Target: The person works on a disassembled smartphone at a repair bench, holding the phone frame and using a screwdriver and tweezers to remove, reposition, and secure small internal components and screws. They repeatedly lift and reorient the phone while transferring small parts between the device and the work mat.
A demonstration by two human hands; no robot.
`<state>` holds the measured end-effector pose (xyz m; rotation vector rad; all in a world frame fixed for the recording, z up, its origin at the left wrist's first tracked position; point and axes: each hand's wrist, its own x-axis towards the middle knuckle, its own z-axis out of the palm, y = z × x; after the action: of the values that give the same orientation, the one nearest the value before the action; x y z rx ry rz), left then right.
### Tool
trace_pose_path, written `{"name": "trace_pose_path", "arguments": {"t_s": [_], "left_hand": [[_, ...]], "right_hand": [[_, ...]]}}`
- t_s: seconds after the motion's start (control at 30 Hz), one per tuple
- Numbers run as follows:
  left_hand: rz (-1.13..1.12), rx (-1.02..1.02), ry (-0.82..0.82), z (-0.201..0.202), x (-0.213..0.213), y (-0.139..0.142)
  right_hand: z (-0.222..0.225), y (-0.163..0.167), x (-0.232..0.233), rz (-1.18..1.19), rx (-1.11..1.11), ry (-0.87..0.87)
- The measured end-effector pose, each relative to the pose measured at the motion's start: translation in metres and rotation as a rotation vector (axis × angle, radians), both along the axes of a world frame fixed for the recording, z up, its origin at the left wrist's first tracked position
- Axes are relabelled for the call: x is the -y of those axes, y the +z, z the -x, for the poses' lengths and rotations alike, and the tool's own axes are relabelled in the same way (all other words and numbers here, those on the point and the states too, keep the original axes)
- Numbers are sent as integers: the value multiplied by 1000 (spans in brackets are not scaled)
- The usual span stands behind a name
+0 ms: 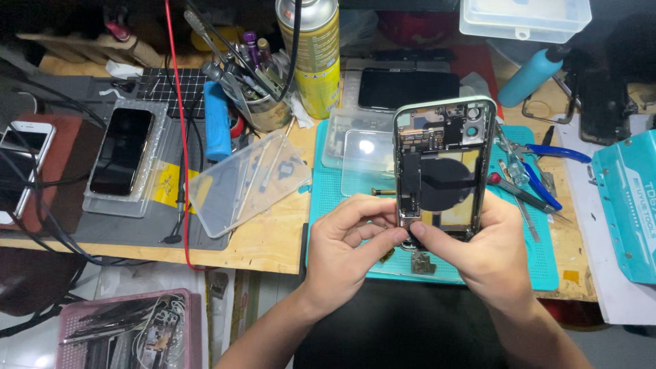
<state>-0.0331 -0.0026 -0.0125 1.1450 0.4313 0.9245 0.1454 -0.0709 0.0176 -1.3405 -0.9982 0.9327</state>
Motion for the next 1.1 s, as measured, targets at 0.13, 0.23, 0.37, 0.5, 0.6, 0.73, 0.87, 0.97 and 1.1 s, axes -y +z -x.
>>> {"name": "trace_pose_path", "arguments": {"t_s": [0.13, 0.23, 0.37, 0.5, 0.6, 0.73, 0.87, 0.97, 1.1], "left_hand": [[3, 41, 5, -1, 2, -1], [-66, 8, 22, 1, 2, -2], [-17, 5, 40, -4, 0, -5], [135, -6, -10, -5, -13, -9], [169, -22, -95, 1, -34, -9], [131, -132, -112, 12, -59, -6], [81, -41, 109, 5, -73, -6], [226, 104, 189, -1, -71, -8], [400, 318, 207, -9, -65, -10]], "right_hand": [[0, -2, -2, 15, -90, -2], [0, -5, -5, 2, -152, 17], [0, -10, -8, -19, -160, 44], [-10, -13, -11, 56, -106, 58], [-30, -12, -13, 17, -228, 6], [-55, -7, -13, 13, -356, -55], [-52, -9, -10, 113, -212, 53], [-41, -14, -12, 103, -230, 89], [-31, -17, -18, 84, -338, 116]]}}
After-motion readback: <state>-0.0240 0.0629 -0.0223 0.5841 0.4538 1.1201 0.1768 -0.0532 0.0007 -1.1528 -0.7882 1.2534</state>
